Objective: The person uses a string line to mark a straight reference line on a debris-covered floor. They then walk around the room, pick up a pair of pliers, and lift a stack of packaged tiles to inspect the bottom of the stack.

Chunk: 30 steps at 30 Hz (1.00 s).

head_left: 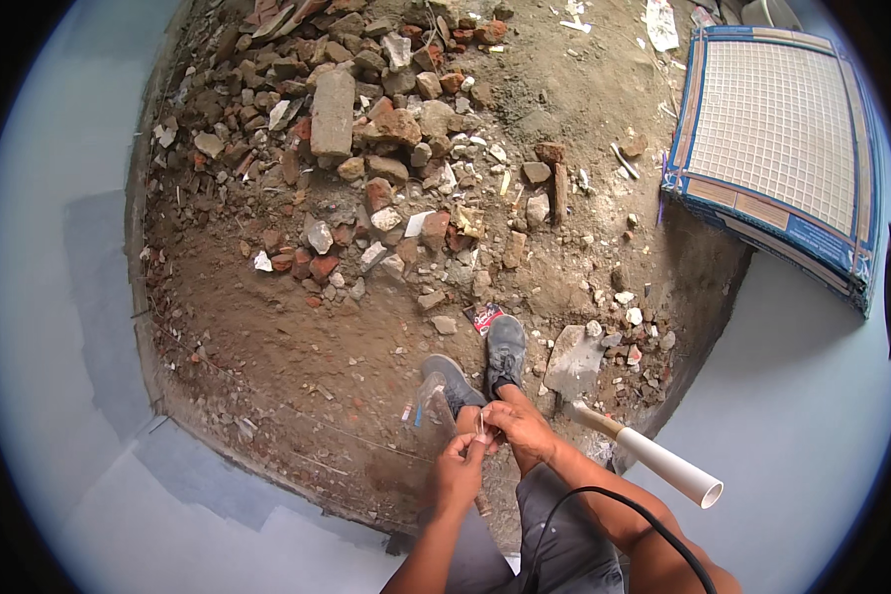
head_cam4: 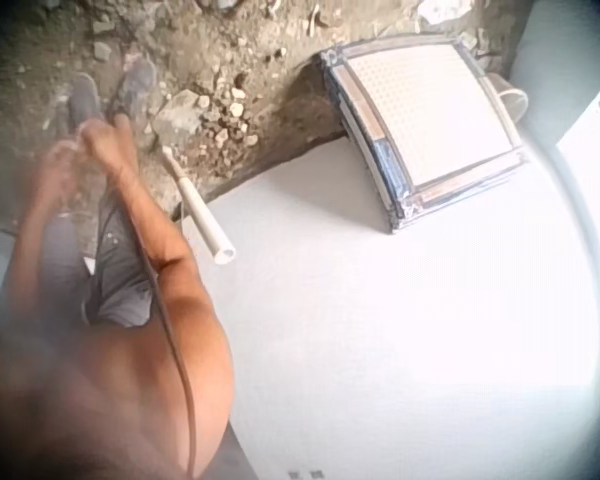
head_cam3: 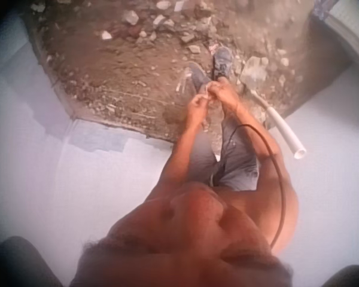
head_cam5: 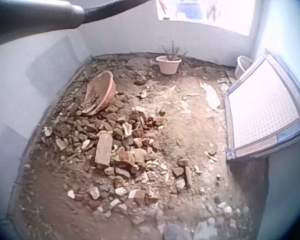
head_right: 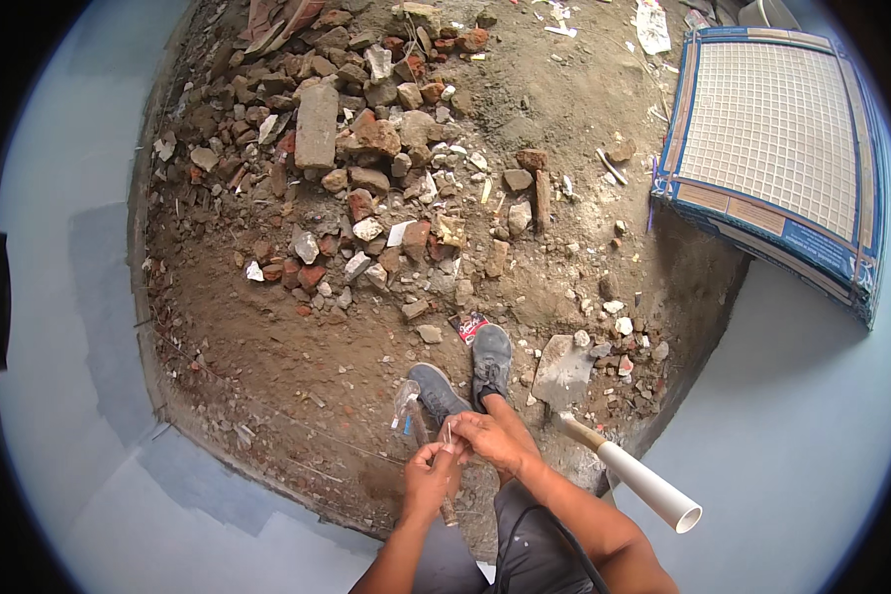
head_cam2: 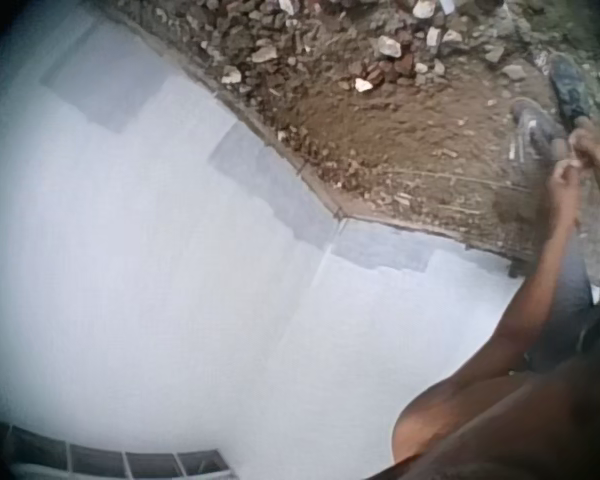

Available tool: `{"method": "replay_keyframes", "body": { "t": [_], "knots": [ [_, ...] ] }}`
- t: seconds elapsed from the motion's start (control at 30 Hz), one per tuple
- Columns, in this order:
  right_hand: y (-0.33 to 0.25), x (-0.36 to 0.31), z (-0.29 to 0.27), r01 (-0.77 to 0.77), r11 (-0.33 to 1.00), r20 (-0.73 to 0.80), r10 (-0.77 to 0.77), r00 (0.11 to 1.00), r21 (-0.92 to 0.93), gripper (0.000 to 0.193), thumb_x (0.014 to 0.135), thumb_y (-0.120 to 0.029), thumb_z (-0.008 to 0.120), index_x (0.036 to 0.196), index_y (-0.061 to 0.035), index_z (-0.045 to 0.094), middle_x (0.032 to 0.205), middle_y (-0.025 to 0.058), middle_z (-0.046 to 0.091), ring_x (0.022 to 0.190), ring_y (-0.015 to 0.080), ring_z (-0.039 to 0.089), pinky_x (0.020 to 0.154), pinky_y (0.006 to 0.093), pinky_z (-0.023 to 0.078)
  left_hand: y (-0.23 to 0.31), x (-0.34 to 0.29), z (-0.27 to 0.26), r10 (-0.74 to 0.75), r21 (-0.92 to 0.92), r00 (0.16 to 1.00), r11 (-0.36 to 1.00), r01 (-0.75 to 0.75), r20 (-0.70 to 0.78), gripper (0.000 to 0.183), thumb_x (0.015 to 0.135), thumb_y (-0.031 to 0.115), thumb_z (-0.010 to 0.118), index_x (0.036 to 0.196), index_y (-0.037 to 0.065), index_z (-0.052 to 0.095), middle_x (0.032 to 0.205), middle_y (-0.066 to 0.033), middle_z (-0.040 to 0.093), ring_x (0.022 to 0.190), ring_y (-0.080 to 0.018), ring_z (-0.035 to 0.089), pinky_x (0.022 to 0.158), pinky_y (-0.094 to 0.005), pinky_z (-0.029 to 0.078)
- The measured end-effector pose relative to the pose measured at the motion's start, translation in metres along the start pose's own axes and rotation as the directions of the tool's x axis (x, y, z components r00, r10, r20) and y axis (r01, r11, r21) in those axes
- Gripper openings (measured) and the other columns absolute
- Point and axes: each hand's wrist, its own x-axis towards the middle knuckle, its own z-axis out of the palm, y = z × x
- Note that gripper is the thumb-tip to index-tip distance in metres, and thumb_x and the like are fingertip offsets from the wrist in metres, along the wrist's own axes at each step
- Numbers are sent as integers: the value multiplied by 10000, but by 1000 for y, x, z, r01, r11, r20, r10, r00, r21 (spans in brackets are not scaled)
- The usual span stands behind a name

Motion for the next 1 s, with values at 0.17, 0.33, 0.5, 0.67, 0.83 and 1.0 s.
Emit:
{"method": "replay_keyframes", "body": {
  "t": [0.17, 0.33, 0.5, 0.67, 0.83, 1.0],
  "knots": [
    [8, -6, 39, 235, 952, -168, -268, 948, -194, 273, 992, -263, 492, 884, -36, 598, 835, -4, 591, 756, 91, 525, 727, 225, 427, -2, 4, -5, 108, 395, 993, 915, -83, -41, 297, 864, 296, 656, 951, 13, 673, 773, -90, 681, 661, -161, 629, 630, -300, 488],
    [11, -9, 54, 173, 947, -207, -233, 950, -270, 233, 971, -207, 500, 879, -16, 595, 799, -10, 574, 733, 67, 503, 642, 224, 419, 15, -3, -24, 150, 416, 989, 900, -132, -11, 201, 844, 227, 655, 898, 35, 683, 627, -112, 608, 575, -240, 584, 689, -338, 493],
    [20, -2, 70, 200, 900, -202, -294, 934, -387, 266, 964, -232, 525, 854, 1, 590, 781, 12, 584, 712, 94, 512, 646, 243, 427, -11, 3, -46, 267, 457, 963, 852, -255, 40, 177, 856, 209, 632, 890, 43, 682, 594, -135, 585, 582, -290, 556, 778, -369, 474],
    [14, -3, 103, 179, 856, -217, -316, 924, -485, 343, 973, -307, 540, 828, 1, 576, 735, 6, 564, 693, 90, 479, 630, 258, 415, -27, 8, -70, 371, 517, 928, 790, -328, 22, 186, 865, 217, 633, 906, 47, 694, 595, -143, 586, 637, -286, 563, 777, -390, 468],
    [19, 1, 126, 184, 877, -271, -327, 905, -444, 382, 986, -336, 516, 807, -2, 566, 710, 7, 552, 677, 81, 471, 607, 265, 404, -21, 1, -86, 394, 477, 919, 812, -336, -26, 193, 862, 231, 666, 952, 70, 724, 730, -147, 645, 661, -261, 576, 728, -365, 479],
    [21, 5, 146, 291, 902, -344, -395, 852, -318, 382, 1014, -326, 462, 811, -20, 564, 740, 27, 576, 678, 85, 494, 624, 251, 419, 6, -8, -101, 424, 375, 905, 835, -402, 28, 188, 822, 214, 698, 926, 60, 727, 788, -168, 630, 739, -301, 574, 698, -391, 471]
  ]
}}
